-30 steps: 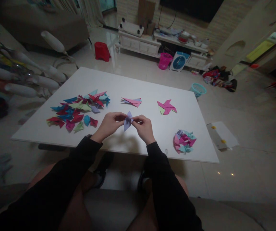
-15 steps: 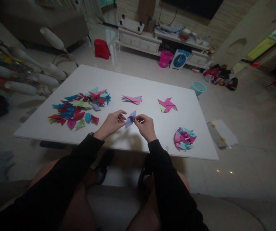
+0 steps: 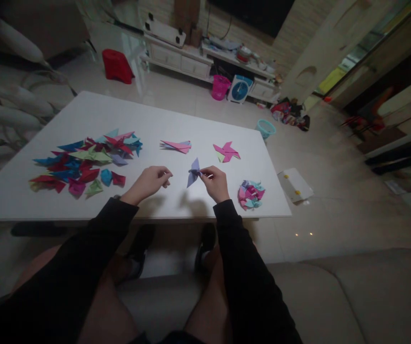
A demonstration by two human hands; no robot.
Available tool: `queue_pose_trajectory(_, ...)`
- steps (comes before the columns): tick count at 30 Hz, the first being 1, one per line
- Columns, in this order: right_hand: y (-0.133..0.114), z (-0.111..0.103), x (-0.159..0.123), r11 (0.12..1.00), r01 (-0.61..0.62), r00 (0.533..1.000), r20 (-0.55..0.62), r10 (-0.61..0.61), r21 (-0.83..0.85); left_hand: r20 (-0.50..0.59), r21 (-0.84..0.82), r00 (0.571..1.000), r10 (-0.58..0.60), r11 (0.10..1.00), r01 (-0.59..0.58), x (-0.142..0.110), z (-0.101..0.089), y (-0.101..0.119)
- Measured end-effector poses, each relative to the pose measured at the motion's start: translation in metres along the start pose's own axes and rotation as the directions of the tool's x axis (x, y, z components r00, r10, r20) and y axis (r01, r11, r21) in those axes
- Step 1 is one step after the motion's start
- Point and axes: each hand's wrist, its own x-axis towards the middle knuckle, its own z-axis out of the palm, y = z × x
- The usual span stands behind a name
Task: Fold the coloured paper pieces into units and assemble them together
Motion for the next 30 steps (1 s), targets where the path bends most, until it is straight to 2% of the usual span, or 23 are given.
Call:
queue_pose_trajectory(5,0.001,-0.016,-0.012,0.996,-0.031,0.999,-0.025,0.033,0.079,-0.062,-0.315,0.997,0.036,0.948,-0.054,-0.003,0.005,0.012)
queue_pose_trajectory(8,-0.002,-0.016,-0.018,0.997,0.009,1.000,0.002,-0.009,0.076,0.020,-0.457,1.000,0.021,0.890,-0.010,-0.009,0.009,0.018)
queue_pose_trajectory(12,-0.010,-0.009,-0.020,0.992,0.088,0.993,0.072,-0.094,0.087,0.086,-0.522,0.995,0.043,0.853,0.008,-0.016,0.014,0.023)
queue_pose_trajectory(16,-0.016,-0.001,-0.019,0.987,0.125,0.982,0.132,-0.138,0.096,0.146,-0.527,0.986,0.077,0.850,0.012,-0.017,0.013,0.021)
queue_pose_trajectory(21,-0.014,0.002,-0.017,0.987,0.123,0.984,0.116,-0.135,0.098,0.070,-0.509,0.998,0.007,0.860,0.030,-0.012,0.002,0.011)
queue_pose_trajectory(23,-0.013,0.002,-0.016,0.988,0.112,0.986,0.115,-0.124,0.108,0.076,-0.459,0.997,-0.010,0.887,0.044,-0.011,0.000,0.006)
queue_pose_trajectory(27,-0.012,-0.001,-0.015,0.989,0.099,0.988,0.106,-0.111,0.109,0.117,-0.302,0.990,0.074,0.953,-0.035,-0.010,0.002,0.000)
queue_pose_trajectory(30,-0.012,-0.002,-0.016,0.988,0.072,0.991,0.101,-0.086,0.140,0.070,-0.297,0.994,0.079,0.953,-0.055,-0.011,0.007,0.002)
